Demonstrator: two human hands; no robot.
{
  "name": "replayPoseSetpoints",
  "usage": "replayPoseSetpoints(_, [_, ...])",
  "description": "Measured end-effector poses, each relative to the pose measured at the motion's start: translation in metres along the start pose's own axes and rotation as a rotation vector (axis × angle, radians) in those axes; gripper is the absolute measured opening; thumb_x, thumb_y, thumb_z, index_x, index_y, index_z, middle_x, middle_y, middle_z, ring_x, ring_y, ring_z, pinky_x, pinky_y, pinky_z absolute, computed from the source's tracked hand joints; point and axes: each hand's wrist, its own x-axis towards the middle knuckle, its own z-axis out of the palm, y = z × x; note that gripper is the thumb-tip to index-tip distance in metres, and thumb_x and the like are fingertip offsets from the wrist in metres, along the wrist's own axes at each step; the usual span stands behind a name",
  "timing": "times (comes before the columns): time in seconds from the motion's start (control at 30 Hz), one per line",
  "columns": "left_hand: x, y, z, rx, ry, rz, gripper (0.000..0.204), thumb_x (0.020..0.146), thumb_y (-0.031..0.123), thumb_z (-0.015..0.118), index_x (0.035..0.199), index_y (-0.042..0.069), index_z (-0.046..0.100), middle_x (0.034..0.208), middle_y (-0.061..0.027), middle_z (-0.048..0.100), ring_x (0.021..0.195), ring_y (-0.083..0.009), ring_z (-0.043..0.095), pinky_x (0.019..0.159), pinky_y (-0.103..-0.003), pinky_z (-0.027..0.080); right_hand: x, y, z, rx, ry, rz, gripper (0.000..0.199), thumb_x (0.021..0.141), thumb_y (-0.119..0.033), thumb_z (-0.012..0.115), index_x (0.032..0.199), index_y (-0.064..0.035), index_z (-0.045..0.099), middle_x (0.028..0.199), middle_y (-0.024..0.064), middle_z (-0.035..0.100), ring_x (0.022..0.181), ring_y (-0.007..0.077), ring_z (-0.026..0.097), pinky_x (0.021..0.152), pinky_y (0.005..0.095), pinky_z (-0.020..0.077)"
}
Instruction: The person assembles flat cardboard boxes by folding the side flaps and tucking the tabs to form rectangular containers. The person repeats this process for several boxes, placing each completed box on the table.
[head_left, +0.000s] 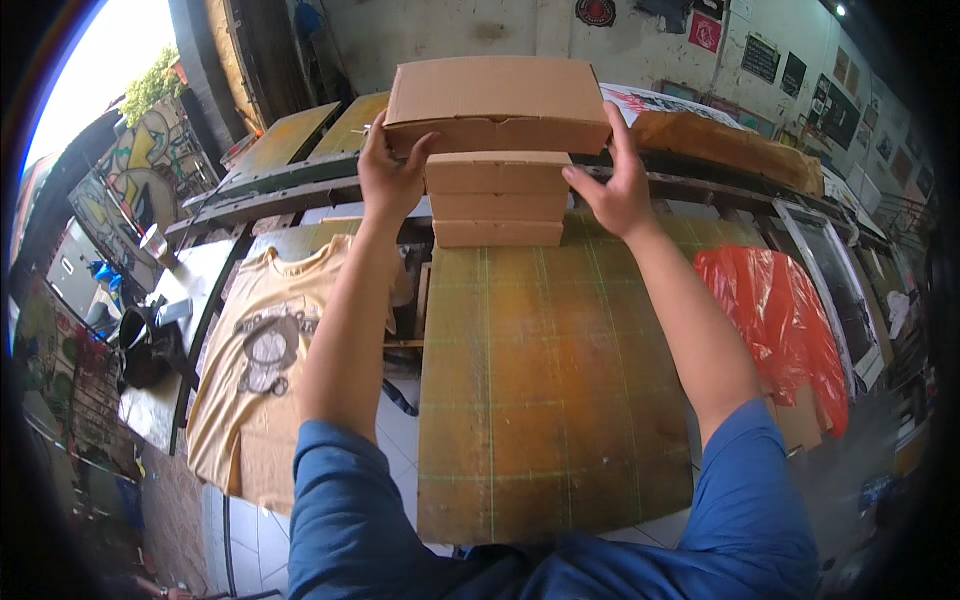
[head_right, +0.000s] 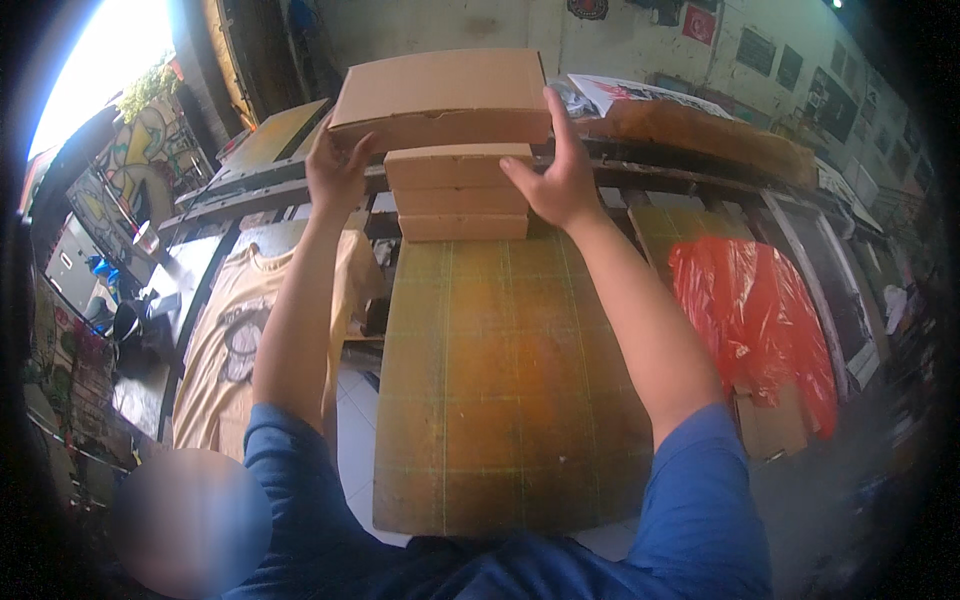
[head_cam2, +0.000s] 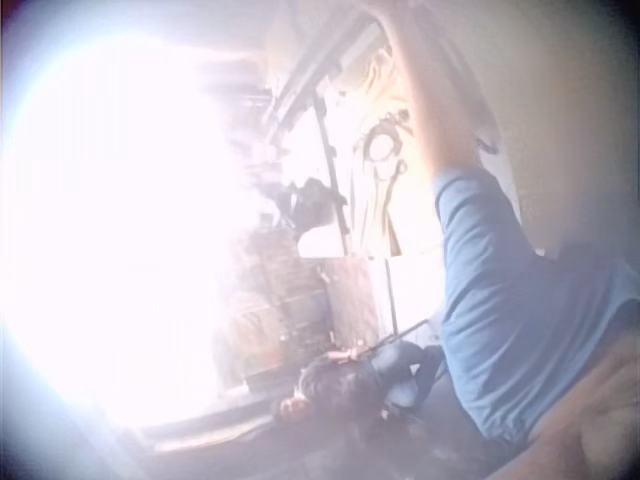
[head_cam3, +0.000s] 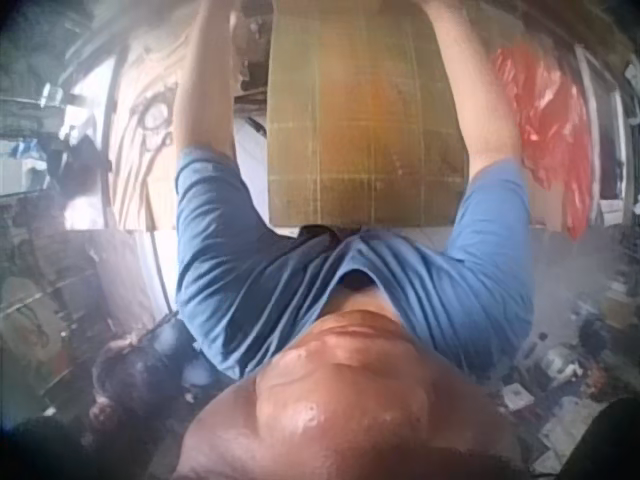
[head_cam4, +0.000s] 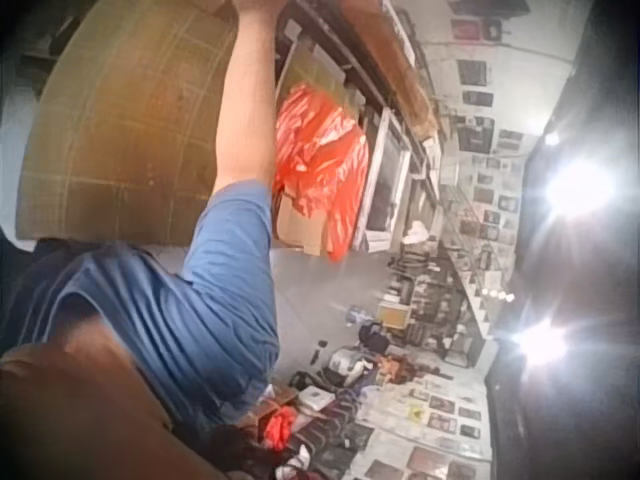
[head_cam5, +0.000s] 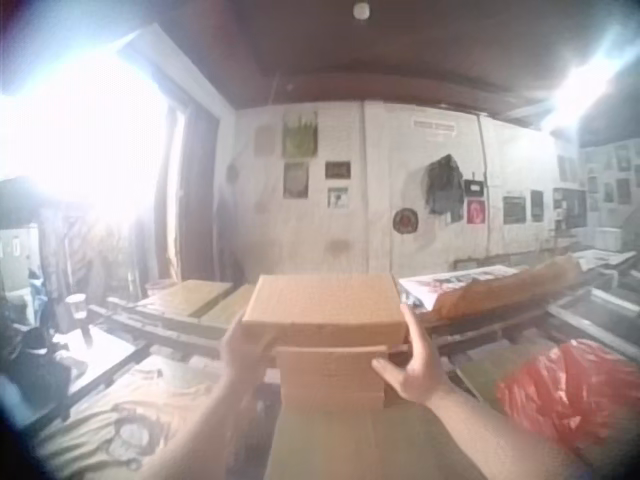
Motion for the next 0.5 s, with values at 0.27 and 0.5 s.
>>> replayPoseSetpoints(0.27, [0.003, -0.109, 0.04, 0.096, -0.232, -0.345, 0.058, 0.075, 0.035, 0.076, 0.116, -0.001, 0.056, 0.102, -0.0201, 0.065, 0.095, -0.031, 0.062, 0.083, -0.035, 0.048, -0.014, 0.106, 0.033, -0.126, -0.084, 0.341, 0.089, 0.072, -0.019, 0.071, 0.144, -0.0046, 0.02, 0.138, 0.0216, 0.043, 0.126, 0.0346, 0.044, 0.104, 0.0398, 0.0369])
replayPoseSetpoints(0.5, [-0.076, -0.04, 0.031, 0.256, 0.063, -0.083, 0.068, 0.081, 0.029, 0.072, 0.13, -0.009, 0.042, 0.13, -0.0276, 0.049, 0.125, -0.036, 0.046, 0.104, -0.038, 0.036, -0.051, 0.024, -0.021, -0.078, 0.287, 0.264, 0.085, 0.075, -0.026, 0.072, 0.141, 0.0012, 0.025, 0.138, 0.0248, 0.039, 0.124, 0.0358, 0.044, 0.101, 0.0438, 0.0371])
